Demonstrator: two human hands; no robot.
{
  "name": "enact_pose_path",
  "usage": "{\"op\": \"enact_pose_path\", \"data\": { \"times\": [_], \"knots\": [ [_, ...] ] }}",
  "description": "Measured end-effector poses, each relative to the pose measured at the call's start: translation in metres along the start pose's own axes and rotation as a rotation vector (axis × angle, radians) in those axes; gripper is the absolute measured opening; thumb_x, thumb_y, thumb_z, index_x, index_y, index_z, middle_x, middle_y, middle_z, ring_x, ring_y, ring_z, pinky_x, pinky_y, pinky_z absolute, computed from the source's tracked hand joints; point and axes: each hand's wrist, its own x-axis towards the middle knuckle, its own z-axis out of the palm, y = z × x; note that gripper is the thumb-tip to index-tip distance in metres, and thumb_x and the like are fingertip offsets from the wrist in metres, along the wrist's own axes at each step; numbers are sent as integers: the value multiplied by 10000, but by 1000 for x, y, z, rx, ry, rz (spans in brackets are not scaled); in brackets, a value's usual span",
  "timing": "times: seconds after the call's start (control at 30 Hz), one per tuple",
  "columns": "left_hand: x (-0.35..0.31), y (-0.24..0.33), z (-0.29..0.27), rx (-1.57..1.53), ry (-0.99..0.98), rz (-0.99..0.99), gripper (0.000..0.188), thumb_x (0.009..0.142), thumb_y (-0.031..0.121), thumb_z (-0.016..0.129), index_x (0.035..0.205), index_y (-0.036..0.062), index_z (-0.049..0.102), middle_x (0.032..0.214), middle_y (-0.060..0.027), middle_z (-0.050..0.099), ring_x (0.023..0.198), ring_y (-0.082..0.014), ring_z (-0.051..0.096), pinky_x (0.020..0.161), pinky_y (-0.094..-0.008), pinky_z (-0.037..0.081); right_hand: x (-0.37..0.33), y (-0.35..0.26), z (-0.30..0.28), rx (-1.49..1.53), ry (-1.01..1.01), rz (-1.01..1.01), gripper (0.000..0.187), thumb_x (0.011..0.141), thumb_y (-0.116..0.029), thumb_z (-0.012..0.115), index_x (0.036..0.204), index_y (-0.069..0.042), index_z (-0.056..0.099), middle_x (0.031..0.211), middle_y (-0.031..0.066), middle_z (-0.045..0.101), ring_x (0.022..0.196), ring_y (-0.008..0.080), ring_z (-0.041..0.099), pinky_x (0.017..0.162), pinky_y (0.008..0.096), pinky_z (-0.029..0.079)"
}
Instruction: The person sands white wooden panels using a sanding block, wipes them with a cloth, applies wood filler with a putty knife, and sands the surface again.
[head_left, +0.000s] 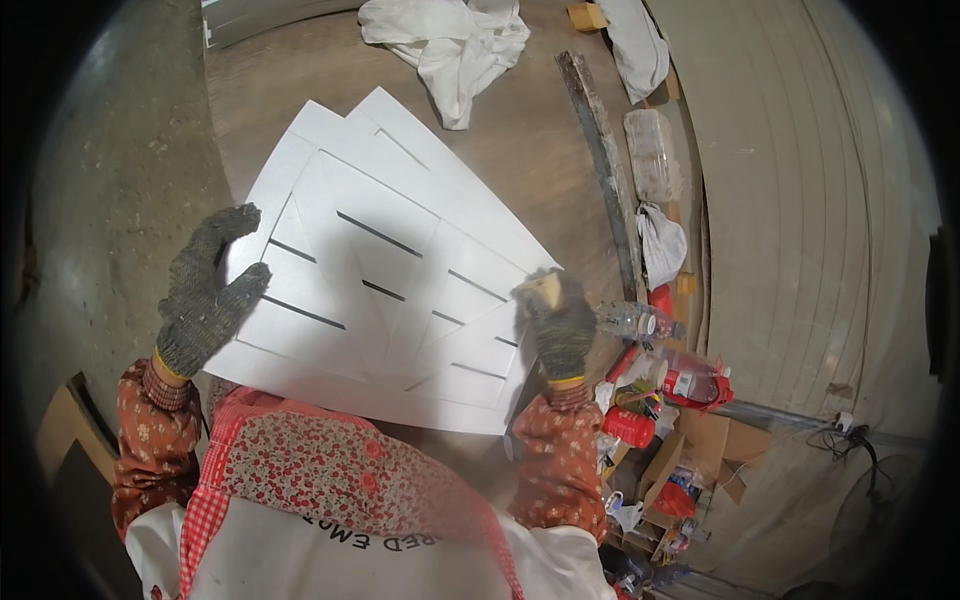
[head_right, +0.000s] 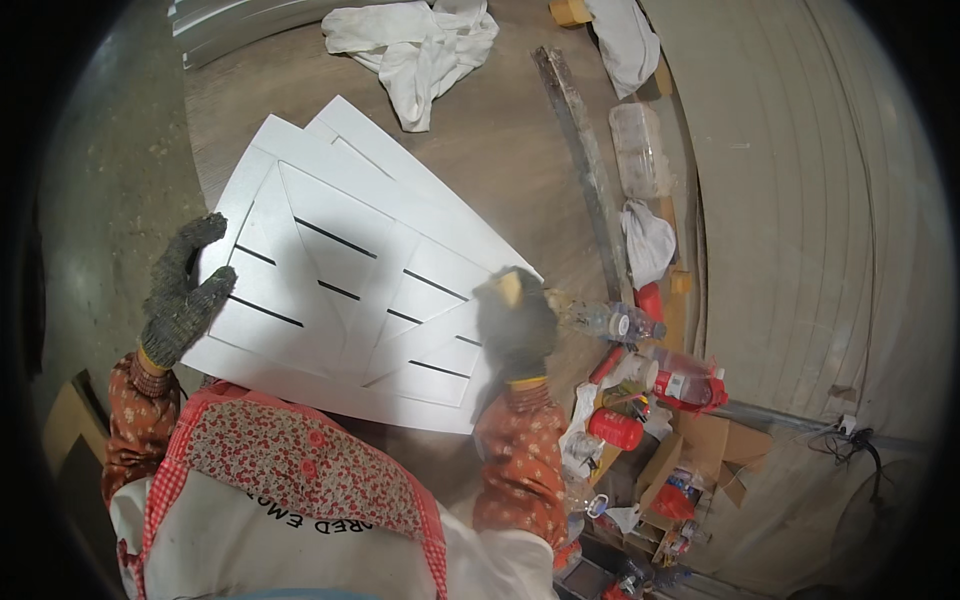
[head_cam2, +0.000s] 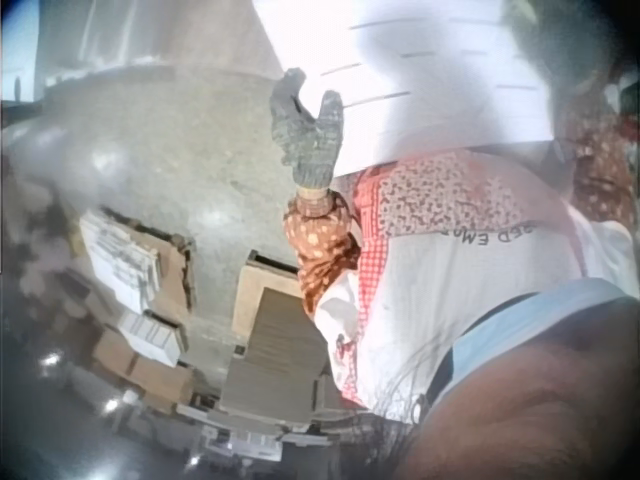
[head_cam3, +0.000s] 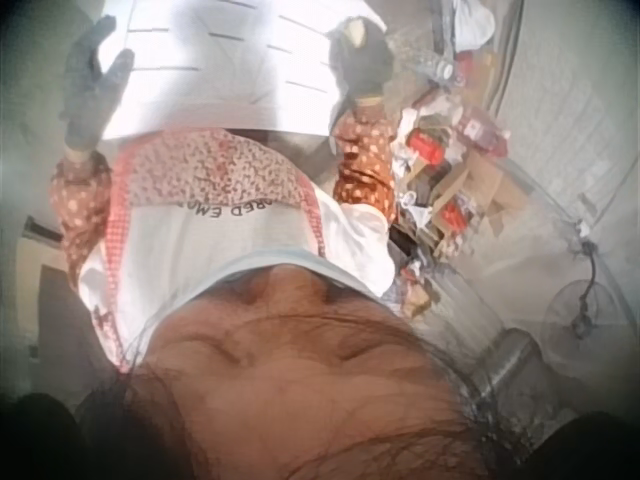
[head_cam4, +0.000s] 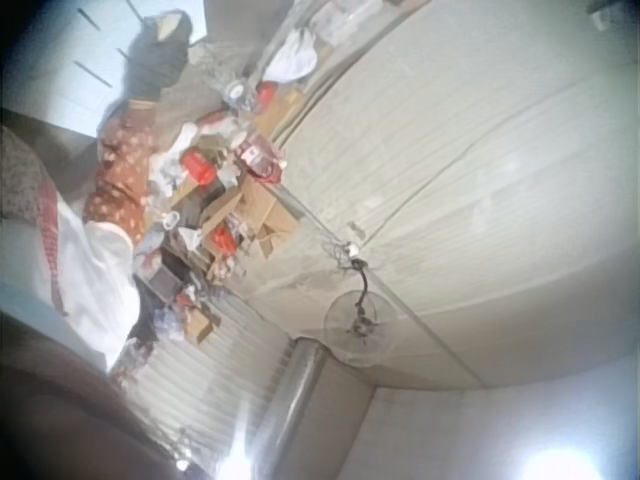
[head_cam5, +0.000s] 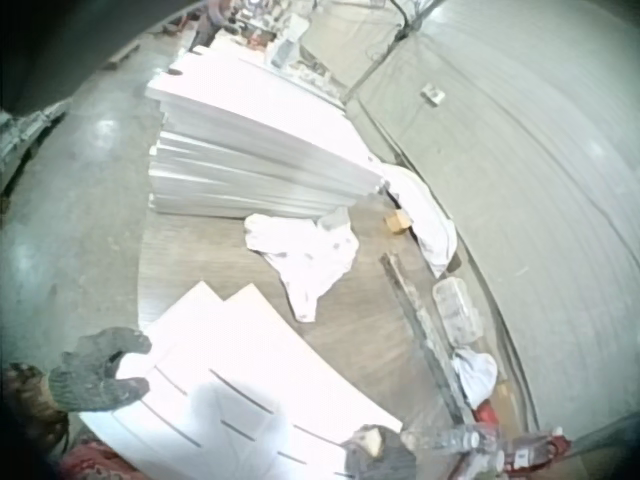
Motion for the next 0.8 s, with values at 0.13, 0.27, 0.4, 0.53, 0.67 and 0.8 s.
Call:
{"op": "enact_pose_path", "data": {
  "times": [0.13,0.27,0.4,0.53,0.67,0.8],
  "knots": [
    [2,13,-4,132,-32,-64,480,800,4,676,1256,-6,528,1277,-136,553,1219,-224,509,1068,-359,375,-33,-24,4,-48,-80,-315,362,799,-309,738,1093,-127,629,912,94,682,799,271,672,730,361,532],
    [3,18,-5,231,-65,-47,475,799,12,677,1252,-4,534,1275,-138,555,1214,-232,511,1063,-368,380,-12,-11,-3,-281,-10,-412,344,781,-337,751,1057,-161,645,887,85,683,780,266,671,706,378,535],
    [2,25,-4,129,-34,-125,468,794,15,684,1240,-1,544,1267,-144,561,1208,-248,518,1060,-380,382,15,3,-5,-315,78,122,340,777,-369,732,1032,-156,662,873,94,703,769,280,684,705,398,534],
    [2,17,-2,169,-45,-31,466,790,-5,682,1236,0,546,1266,-149,559,1217,-258,511,1073,-386,367,11,16,-2,-420,109,-61,524,758,-411,782,1086,-31,632,933,166,682,841,325,670,759,397,536],
    [1,18,-3,156,-49,-58,471,785,-27,680,1237,5,548,1276,-146,550,1223,-257,508,1077,-386,363,21,18,-20,-303,232,20,524,794,-364,762,1147,-12,603,949,152,674,815,312,665,753,382,540],
    [3,21,-3,186,-74,-59,486,785,-40,682,1247,17,544,1294,-141,537,1227,-247,508,1073,-383,370,15,2,-9,-301,195,-155,385,715,-298,790,1014,-86,669,908,119,682,833,295,662,744,411,513]
  ]
}}
